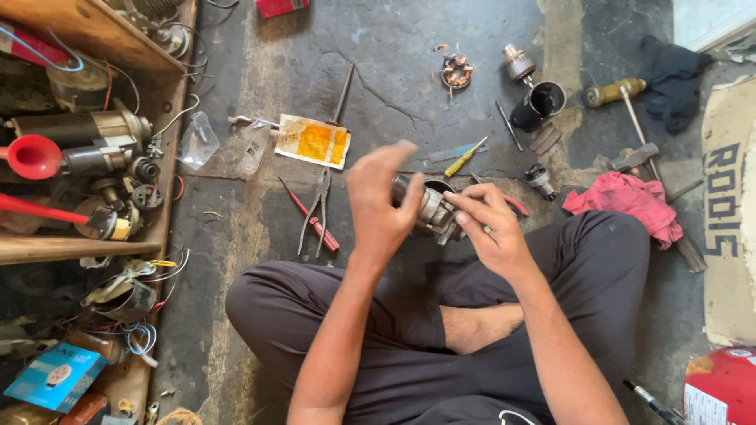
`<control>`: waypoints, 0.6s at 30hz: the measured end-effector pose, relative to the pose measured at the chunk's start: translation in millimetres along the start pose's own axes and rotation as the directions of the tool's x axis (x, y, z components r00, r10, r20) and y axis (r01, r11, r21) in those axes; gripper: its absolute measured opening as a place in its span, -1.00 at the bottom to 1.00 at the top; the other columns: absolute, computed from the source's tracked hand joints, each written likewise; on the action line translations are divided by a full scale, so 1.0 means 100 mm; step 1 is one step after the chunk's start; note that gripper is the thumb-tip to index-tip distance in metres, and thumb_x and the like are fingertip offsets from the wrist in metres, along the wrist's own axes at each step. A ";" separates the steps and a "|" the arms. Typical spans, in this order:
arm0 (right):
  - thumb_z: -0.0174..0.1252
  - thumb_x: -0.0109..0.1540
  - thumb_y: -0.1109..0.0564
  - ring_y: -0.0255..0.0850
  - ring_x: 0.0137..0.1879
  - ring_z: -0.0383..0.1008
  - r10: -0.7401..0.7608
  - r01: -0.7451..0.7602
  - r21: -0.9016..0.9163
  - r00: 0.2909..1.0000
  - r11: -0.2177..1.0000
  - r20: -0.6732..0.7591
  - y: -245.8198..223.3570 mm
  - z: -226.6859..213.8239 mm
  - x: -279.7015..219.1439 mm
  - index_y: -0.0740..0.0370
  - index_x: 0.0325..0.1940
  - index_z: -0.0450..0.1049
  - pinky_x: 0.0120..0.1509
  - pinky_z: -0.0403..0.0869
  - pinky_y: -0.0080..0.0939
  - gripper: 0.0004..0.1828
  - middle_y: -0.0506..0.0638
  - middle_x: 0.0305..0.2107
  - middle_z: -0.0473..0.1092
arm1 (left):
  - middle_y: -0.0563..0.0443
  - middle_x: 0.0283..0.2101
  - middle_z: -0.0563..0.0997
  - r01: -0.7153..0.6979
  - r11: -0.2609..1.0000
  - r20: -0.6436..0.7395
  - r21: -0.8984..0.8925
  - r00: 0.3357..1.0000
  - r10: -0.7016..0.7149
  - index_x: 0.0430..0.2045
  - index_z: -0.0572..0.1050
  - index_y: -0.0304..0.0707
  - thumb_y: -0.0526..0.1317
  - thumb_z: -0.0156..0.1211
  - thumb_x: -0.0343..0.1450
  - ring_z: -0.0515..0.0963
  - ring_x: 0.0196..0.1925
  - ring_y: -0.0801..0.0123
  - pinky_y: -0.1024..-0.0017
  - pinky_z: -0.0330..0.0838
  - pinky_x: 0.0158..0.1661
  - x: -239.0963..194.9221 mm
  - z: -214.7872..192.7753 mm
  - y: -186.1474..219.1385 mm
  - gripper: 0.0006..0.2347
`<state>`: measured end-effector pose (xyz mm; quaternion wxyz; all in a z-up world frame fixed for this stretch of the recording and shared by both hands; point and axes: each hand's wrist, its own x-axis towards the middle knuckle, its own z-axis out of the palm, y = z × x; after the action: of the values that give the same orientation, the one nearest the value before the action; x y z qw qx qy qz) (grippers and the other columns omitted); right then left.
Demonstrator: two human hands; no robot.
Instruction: The person sits on the floor and works on a disassembled electrical motor. They use a metal rod to adjust internal components and then use pliers to manipulate the copper windings on the rotor.
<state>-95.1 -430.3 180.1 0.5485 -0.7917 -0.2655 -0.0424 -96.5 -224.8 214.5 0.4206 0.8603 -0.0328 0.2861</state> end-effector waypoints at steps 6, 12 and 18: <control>0.35 0.24 0.25 -0.40 -0.32 0.28 0.450 -0.434 0.322 0.893 0.842 0.025 0.30 0.11 0.11 0.28 -0.05 0.49 -0.25 0.31 -0.39 -0.77 -0.10 -0.35 0.37 | 0.04 -0.01 0.52 -0.189 0.981 0.422 0.048 0.894 0.152 -0.06 0.59 0.04 -0.01 0.51 0.12 0.40 0.09 -0.02 0.05 0.20 0.16 0.11 -0.41 0.10 -0.52; 0.29 0.24 0.27 -0.47 -0.17 0.38 0.327 -0.303 0.559 0.943 0.772 0.060 0.32 0.00 0.12 0.22 0.05 0.44 -0.09 0.40 -0.47 -0.69 -0.17 -0.25 0.41 | 0.08 -0.05 0.55 -0.224 0.955 0.448 0.197 0.887 0.116 -0.05 0.60 0.15 -0.02 0.58 0.01 0.43 0.04 0.08 -0.02 0.18 0.13 0.09 -0.38 0.19 -0.43; 0.17 0.36 0.32 -0.38 -0.25 0.49 0.424 -0.293 0.325 0.768 0.899 -0.479 1.08 -0.95 -0.12 0.28 0.01 0.47 -0.14 0.53 -0.33 -0.86 -0.05 -0.24 0.49 | 0.04 -0.11 0.52 -0.309 0.920 0.406 0.240 0.893 0.194 -0.04 0.56 0.10 0.03 0.57 0.03 0.45 0.06 0.06 -0.05 0.23 0.15 0.01 -0.32 0.16 -0.42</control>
<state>-34.2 -547.1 122.1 0.6868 -0.7139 0.0536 -0.1256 -115.3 -211.1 241.8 0.2308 0.9406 -0.1811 0.1710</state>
